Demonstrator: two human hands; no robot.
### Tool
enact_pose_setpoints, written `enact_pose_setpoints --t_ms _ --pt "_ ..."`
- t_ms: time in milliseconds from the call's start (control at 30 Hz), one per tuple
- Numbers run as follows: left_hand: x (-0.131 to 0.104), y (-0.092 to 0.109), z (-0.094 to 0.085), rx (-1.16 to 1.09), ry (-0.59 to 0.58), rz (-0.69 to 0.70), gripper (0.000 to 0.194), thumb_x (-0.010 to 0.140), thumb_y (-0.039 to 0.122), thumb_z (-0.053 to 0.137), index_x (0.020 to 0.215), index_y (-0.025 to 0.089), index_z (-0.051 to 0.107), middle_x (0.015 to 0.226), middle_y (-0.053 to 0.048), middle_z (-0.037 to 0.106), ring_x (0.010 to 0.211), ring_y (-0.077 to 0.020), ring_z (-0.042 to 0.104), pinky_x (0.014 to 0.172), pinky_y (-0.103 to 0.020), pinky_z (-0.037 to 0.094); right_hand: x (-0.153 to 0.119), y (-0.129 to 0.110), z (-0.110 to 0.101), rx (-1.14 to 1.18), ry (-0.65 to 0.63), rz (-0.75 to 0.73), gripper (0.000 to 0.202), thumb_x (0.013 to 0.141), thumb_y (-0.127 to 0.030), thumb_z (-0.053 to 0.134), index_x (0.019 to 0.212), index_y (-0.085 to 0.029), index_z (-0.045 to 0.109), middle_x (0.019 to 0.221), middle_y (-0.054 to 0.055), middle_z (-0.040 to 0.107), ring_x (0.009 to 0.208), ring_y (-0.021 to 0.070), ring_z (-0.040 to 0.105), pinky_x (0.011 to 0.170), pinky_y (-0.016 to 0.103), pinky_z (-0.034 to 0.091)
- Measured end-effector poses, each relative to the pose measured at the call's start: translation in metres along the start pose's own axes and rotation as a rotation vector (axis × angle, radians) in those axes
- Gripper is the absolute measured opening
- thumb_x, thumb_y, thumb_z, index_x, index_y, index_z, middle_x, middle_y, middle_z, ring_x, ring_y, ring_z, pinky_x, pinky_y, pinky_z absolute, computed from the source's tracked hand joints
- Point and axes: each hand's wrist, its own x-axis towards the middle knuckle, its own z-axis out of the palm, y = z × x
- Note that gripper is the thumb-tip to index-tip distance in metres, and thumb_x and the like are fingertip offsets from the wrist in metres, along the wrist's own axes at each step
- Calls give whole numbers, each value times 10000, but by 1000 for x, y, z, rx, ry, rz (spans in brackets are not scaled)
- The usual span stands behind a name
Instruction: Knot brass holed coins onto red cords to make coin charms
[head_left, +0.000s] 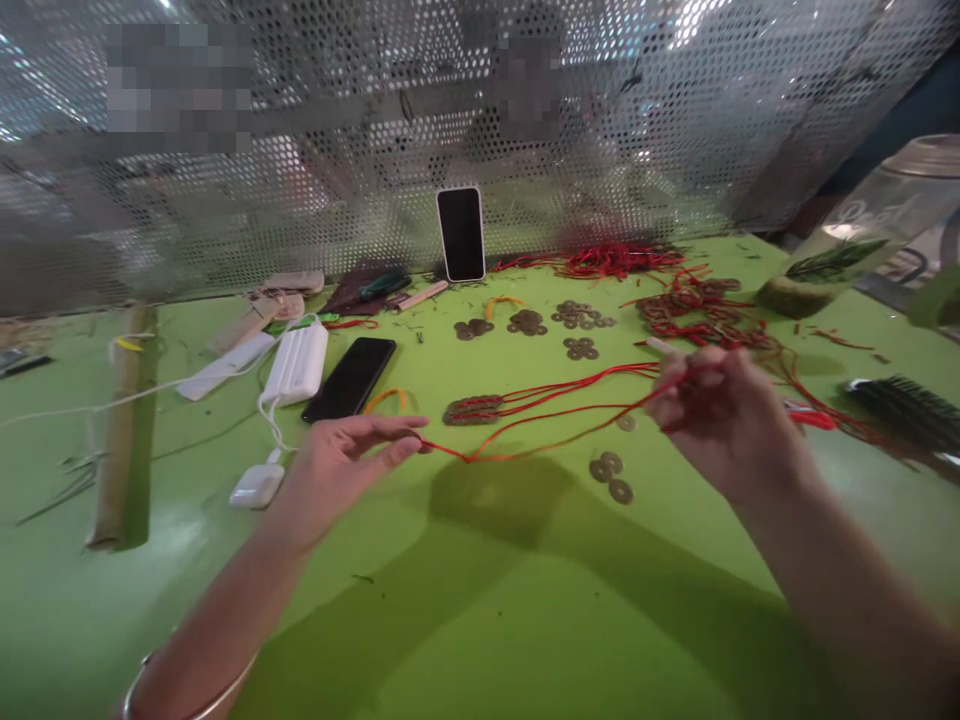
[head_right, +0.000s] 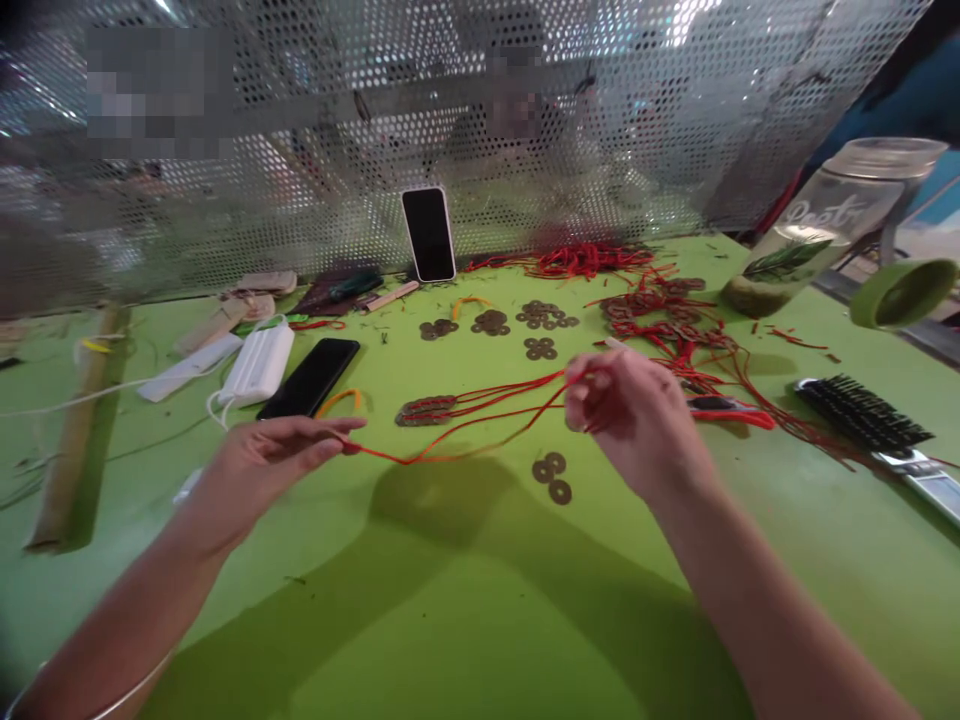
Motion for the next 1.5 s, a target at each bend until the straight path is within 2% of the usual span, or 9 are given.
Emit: enact_pose_setpoints --t_ms 200,400,533,733,967,1133,1233,1367,1500 --pt "-21 16 26 -30 -250 138 30 743 243 746 761 268 748 1288 1 607 1236 -215 525 1093 -376 367 -31 23 39 -559 -410 190 189 808 -357 671 729 -185 686 625 -3 593 505 73 454 444 193 327" --pt "-36 15 50 -16 -407 71 38 749 244 743 785 249 754 1126 -20 694 1032 -176 647 927 -269 482 -43 40 60 -812 -599 97 199 821 -358 663 786 -167 704 639 -6 592 558 66 488 526 183 345" --pt "-35 7 53 -68 -390 53 37 771 223 722 801 235 741 891 -3 735 885 -149 674 826 -239 503 -39 39 56 -870 -593 61 173 827 -330 655 783 -167 690 650 -8 603 562 63 494 527 175 356" --pt "-24 2 40 -16 -269 19 62 780 305 710 814 258 732 856 3 729 863 -160 668 817 -272 510 -22 19 34 -1011 -378 35 180 853 -330 612 768 -177 656 652 -10 604 534 71 476 498 188 362" --pt "-32 17 41 219 -358 13 108 768 384 703 752 281 732 1419 34 474 1311 -256 422 1123 -445 265 -34 30 46 -1041 -494 -155 118 871 -228 592 802 -171 668 660 -7 608 547 63 493 516 174 371" --pt "-40 13 55 119 -358 26 74 797 314 685 804 251 725 995 -12 718 979 -191 643 889 -315 483 -45 42 54 -1037 -602 -275 135 889 -275 577 882 -178 670 687 -1 630 579 79 530 529 191 375" --pt "-40 8 57 67 -334 36 74 811 290 676 821 233 723 825 -3 724 816 -161 658 768 -265 501 -34 20 38 -1167 -639 -170 174 860 -336 612 955 -201 666 804 16 659 664 104 570 592 210 418" --pt "-39 6 55 55 -318 34 78 811 290 681 839 236 729 842 -8 731 820 -159 658 772 -262 499 -15 -11 1 -1474 -523 22 123 814 -327 637 893 -237 669 845 14 648 694 134 572 621 256 426" --pt "-40 7 55 38 -339 11 70 804 284 689 840 244 734 852 -7 736 827 -158 663 768 -257 509 -11 -7 -17 -1532 -620 152 107 776 -301 656 863 -247 686 868 15 647 754 160 594 671 285 434"
